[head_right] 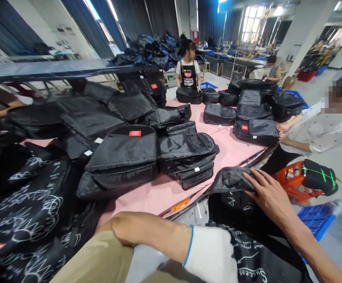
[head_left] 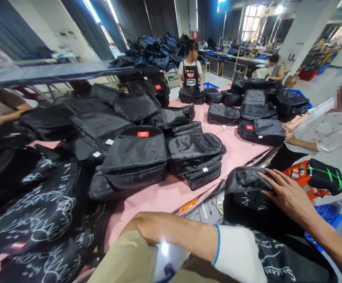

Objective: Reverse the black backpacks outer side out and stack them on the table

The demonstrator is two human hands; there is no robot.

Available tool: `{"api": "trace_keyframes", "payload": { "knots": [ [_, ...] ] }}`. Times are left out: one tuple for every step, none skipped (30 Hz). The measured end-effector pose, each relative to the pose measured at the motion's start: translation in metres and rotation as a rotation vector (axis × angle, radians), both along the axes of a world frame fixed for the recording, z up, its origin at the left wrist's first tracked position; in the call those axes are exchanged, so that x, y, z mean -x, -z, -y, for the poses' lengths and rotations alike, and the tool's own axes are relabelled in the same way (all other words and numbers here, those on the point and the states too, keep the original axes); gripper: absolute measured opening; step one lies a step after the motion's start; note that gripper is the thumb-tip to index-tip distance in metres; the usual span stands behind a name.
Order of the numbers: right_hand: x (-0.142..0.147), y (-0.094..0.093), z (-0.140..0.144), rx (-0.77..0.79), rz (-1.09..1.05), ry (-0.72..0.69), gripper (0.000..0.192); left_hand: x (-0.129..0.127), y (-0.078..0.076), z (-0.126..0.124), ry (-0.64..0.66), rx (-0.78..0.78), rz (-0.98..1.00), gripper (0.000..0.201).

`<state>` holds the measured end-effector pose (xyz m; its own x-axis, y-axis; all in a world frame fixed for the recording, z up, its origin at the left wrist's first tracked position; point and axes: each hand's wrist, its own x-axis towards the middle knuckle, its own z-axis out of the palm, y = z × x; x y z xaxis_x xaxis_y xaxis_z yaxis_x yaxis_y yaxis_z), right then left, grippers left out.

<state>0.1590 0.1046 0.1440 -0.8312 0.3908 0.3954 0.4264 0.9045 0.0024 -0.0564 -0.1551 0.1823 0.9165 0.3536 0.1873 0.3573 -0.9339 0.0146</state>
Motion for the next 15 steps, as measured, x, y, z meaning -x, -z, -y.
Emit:
{"api": "trace_keyframes", "payload": {
  "knots": [
    [-0.013,0.010,-0.008,-0.039,-0.029,0.077,0.060,0.001,0.009,0.005,0.004,-0.002,-0.007,0.032],
    [-0.027,0.018,-0.016,-0.065,-0.058,0.184,0.064,0.003,0.018,0.010,0.000,-0.005,-0.016,0.031],
    [-0.042,0.024,-0.023,-0.076,-0.086,0.309,0.072,0.005,0.027,0.014,-0.019,-0.011,-0.028,0.031],
    [-0.056,0.029,-0.029,-0.074,-0.115,0.431,0.079,0.008,0.035,0.019,-0.044,-0.016,-0.035,0.029],
    [-0.069,0.033,-0.030,-0.064,-0.142,0.530,0.083,0.011,0.044,0.022,-0.075,-0.018,-0.034,0.028],
    [-0.080,0.036,-0.028,-0.054,-0.167,0.595,0.085,0.015,0.050,0.024,-0.113,-0.012,-0.024,0.024],
    [-0.088,0.039,-0.021,-0.049,-0.189,0.625,0.084,0.019,0.055,0.024,-0.146,0.008,-0.012,0.018],
    [-0.092,0.041,-0.010,-0.052,-0.202,0.627,0.080,0.023,0.058,0.021,-0.168,0.055,0.004,0.010],
    [-0.093,0.044,0.004,-0.066,-0.206,0.618,0.075,0.028,0.060,0.016,-0.153,0.145,0.027,0.008],
    [-0.092,0.047,0.020,-0.084,-0.199,0.606,0.069,0.032,0.059,0.008,-0.106,0.280,0.058,0.019],
    [-0.088,0.050,0.037,-0.095,-0.191,0.597,0.064,0.036,0.058,-0.002,-0.058,0.432,0.107,0.027],
    [-0.084,0.053,0.054,-0.093,-0.188,0.589,0.058,0.039,0.057,-0.015,-0.046,0.561,0.179,0.030],
    [-0.080,0.055,0.071,-0.082,-0.191,0.584,0.053,0.040,0.056,-0.030,-0.089,0.640,0.269,0.033],
    [-0.077,0.057,0.086,-0.066,-0.205,0.588,0.049,0.039,0.058,-0.045,-0.197,0.659,0.364,0.040],
    [-0.076,0.058,0.099,-0.049,-0.225,0.600,0.045,0.035,0.062,-0.061,-0.353,0.620,0.449,0.054]
  ]
}}
